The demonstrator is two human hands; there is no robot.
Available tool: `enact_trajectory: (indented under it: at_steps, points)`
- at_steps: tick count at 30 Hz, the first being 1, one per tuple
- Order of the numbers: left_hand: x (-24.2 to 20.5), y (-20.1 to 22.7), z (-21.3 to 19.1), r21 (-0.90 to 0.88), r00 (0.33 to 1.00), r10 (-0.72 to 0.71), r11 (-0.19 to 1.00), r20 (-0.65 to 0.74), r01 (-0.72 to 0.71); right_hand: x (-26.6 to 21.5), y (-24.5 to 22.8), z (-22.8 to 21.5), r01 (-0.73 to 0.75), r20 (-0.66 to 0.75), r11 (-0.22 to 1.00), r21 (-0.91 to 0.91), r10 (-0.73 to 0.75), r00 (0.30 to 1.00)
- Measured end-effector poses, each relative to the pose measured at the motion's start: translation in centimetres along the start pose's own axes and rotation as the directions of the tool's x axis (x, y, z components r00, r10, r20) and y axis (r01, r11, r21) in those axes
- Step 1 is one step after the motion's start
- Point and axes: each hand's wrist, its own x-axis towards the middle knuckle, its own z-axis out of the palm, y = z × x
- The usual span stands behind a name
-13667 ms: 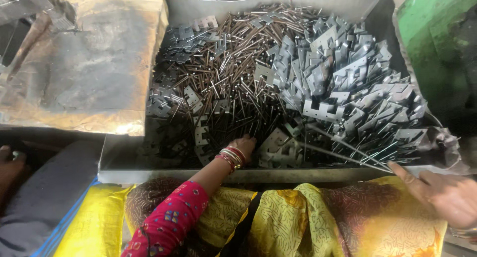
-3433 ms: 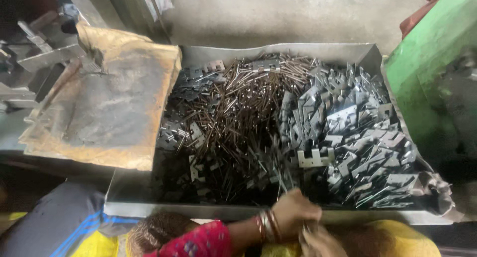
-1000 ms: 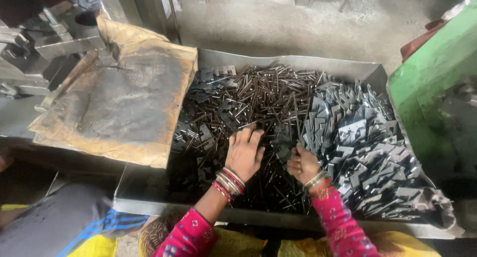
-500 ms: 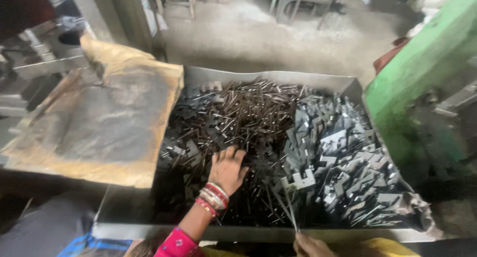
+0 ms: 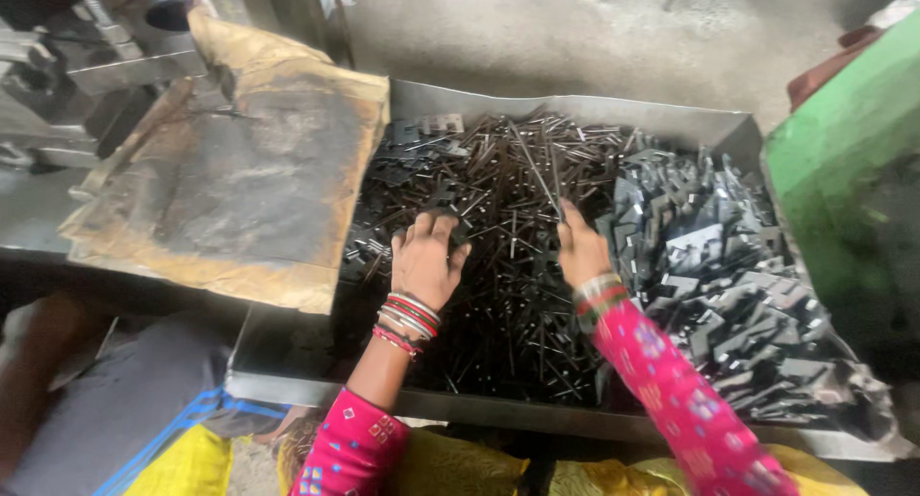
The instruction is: The person sorts small metal brackets and pins from a mixed pile in a metal bin, separating them by hand into distinct groups. The person repeatedly picks up brackets, places them on a nearby surface, and continues to sift through the remaining pile.
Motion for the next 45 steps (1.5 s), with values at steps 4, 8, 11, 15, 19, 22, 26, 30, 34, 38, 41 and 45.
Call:
enact_trajectory:
  at_steps: [4, 8, 11, 15, 19, 22, 26, 30, 34, 38, 41, 45]
  points:
    - [0.6, -1.4, -1.3, -0.003, 0.995, -0.099, 0.995, 0.002, 0.099, 2.4, 2.5, 9.9, 0.021, 0.104, 1.0, -0.002, -0.021, 0.994]
    - [0.0, -1.3, -1.2, 0.0, 0.997, -0.076, 0.997, 0.01, 0.076, -3.8, 5.5, 9.0, -0.161, 0.292, 0.986, 0.046, 0.141, 0.946]
    - [0.3, -0.7, -0.7, 0.027, 0.997, -0.05, 0.998, 0.052, 0.048, -9.9, 5.5, 2.8, -0.129, 0.347, 0.984, 0.12, 0.08, 0.934]
    - [0.2, -0.2, -0.1, 0.015, 0.995, 0.018, 1.0, 0.099, -0.02, -15.2, 0.4, -3.2, -0.115, 0.238, 0.919, 0.377, 0.024, 0.971]
    - [-0.6, -0.3, 0.8, 0.073, 0.972, -0.031, 0.997, 0.235, 0.014, -18.0, -2.7, -8.1, -0.249, 0.232, 0.922, 0.295, 0.184, 0.955]
    - [-1.3, 1.4, 2.2, 0.013, 0.956, 0.102, 0.994, 0.276, -0.11, -19.2, -2.6, -10.4, -0.379, 0.369, 0.876, 0.3, 0.26, 0.893]
    - [-5.8, 6.7, 6.0, -0.301, 0.807, 0.524, 0.843, 0.272, -0.446, -23.2, -0.9, -10.1, -0.765, 0.716, 0.509, 0.394, 0.352, 0.603]
    - [-12.1, 11.2, 9.1, -0.503, 0.563, 0.766, 0.635, 0.311, -0.586, -27.8, 2.2, -8.0, -0.793, 0.728, 0.198, 0.577, 0.315, 0.609]
    - [-14.0, 11.3, 9.6, -0.592, 0.492, 0.767, 0.636, 0.412, -0.496, -29.9, 6.4, -8.4, 0.478, 0.183, 0.87, 0.118, -0.493, 0.851]
    - [-16.8, 12.3, 8.7, -0.59, 0.493, 0.679, 0.728, 0.545, -0.35, -31.6, 5.8, -10.7, -0.104, 0.642, 0.977, 0.185, -0.04, 0.766]
    - [-17.5, 12.8, 7.9, -0.536, 0.557, 0.661, 0.744, 0.502, -0.4, -28.7, 1.2, -12.0, -0.611, 0.692, 0.754, 0.24, 0.308, 0.653]
    - [-15.5, 12.3, 8.8, -0.364, 0.622, 0.627, 0.779, 0.469, -0.51, -24.3, -3.7, -15.0, -0.761, 0.813, 0.428, 0.487, 0.095, 0.574]
